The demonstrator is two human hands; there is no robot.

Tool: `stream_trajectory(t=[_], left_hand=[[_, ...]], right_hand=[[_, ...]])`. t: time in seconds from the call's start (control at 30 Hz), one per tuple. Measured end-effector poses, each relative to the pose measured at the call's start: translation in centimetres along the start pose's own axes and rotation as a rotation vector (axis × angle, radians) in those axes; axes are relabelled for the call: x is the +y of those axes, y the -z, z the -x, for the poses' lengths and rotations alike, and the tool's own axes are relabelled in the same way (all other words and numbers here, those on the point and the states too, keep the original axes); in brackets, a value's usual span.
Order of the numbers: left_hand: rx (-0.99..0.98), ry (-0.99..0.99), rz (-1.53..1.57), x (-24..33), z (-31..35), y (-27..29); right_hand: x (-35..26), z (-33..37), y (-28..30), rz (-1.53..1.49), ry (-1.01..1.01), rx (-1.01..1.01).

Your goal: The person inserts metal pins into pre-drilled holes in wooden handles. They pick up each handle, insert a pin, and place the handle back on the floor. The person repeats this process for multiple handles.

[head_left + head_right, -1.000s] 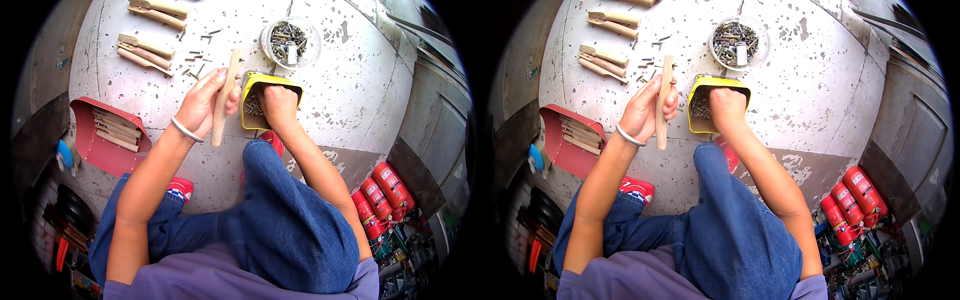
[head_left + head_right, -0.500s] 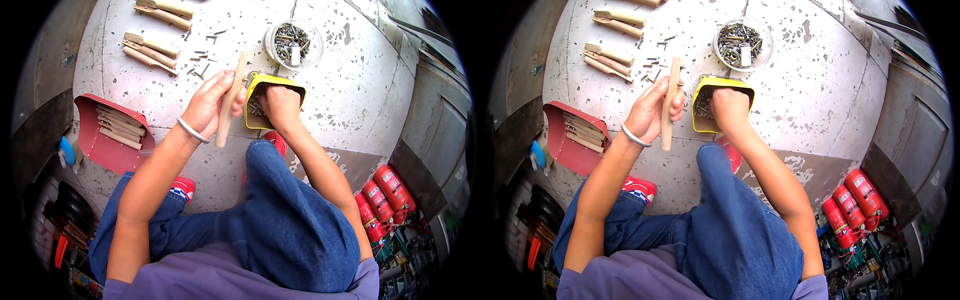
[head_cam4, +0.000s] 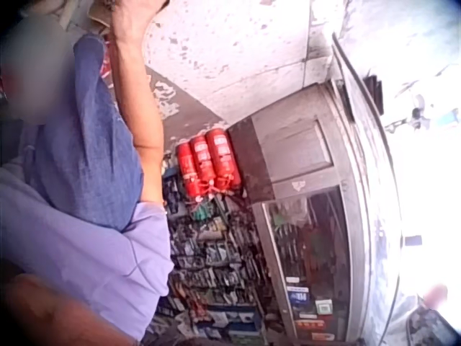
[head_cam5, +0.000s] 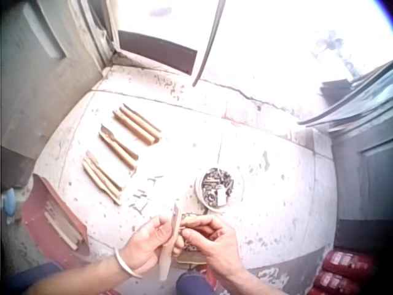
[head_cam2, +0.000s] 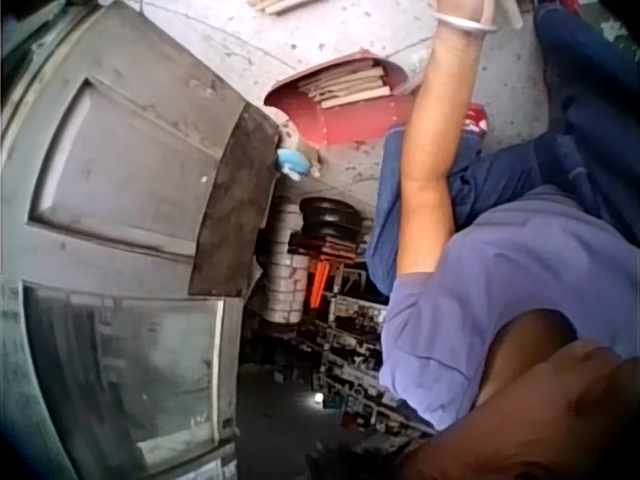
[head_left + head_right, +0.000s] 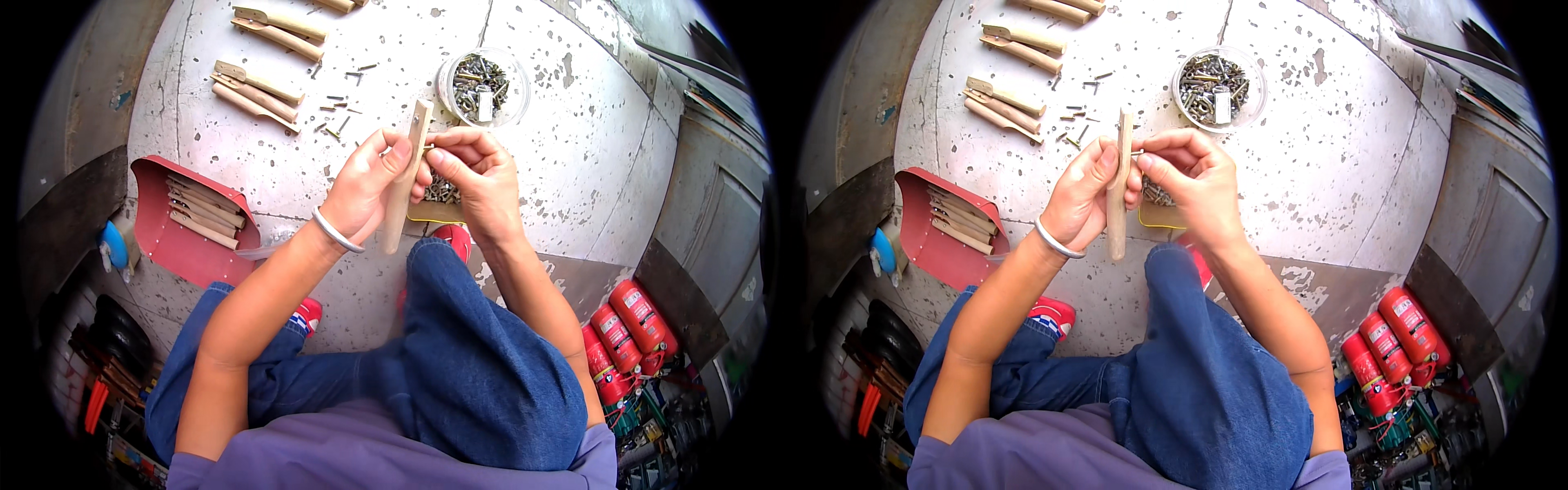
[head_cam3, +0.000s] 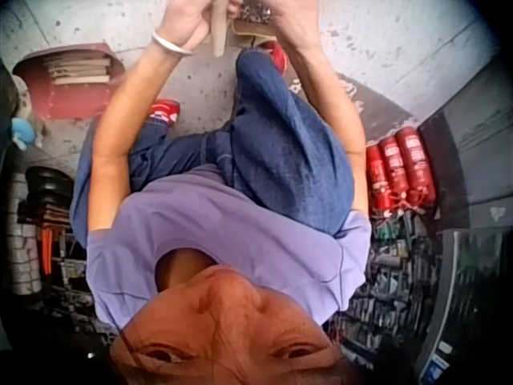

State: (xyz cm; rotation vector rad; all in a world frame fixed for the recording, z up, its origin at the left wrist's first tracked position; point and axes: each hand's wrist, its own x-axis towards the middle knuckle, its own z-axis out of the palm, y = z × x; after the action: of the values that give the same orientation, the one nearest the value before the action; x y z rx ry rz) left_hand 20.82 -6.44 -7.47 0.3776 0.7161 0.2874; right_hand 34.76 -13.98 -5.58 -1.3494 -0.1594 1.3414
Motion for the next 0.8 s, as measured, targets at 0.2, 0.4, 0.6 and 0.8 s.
stream_trajectory(t=[0.2,0.4,0.6,0.8], left_hand=[[0.046,-0.035,-0.082,-0.3,-0.2,0.3],[0.072,-0.097,-0.088,-0.9,-0.1,0.1],[0.015,-0.102,-0.023,-0.9,-0.2,0.4],[0.02,-0.095,-0.133,-0.4,-0.2,-0.2]], right_hand=[[0.2,0.5,-0.7,-0.096,-0.038,0.061],[0.4,0.5,-0.5,-0.033,-0.038,0.04],[0.1,0.4,-0.3,-0.014,-0.053,-0.038],[0.2,0.2,0.3,0.162,0.072,-0.065]])
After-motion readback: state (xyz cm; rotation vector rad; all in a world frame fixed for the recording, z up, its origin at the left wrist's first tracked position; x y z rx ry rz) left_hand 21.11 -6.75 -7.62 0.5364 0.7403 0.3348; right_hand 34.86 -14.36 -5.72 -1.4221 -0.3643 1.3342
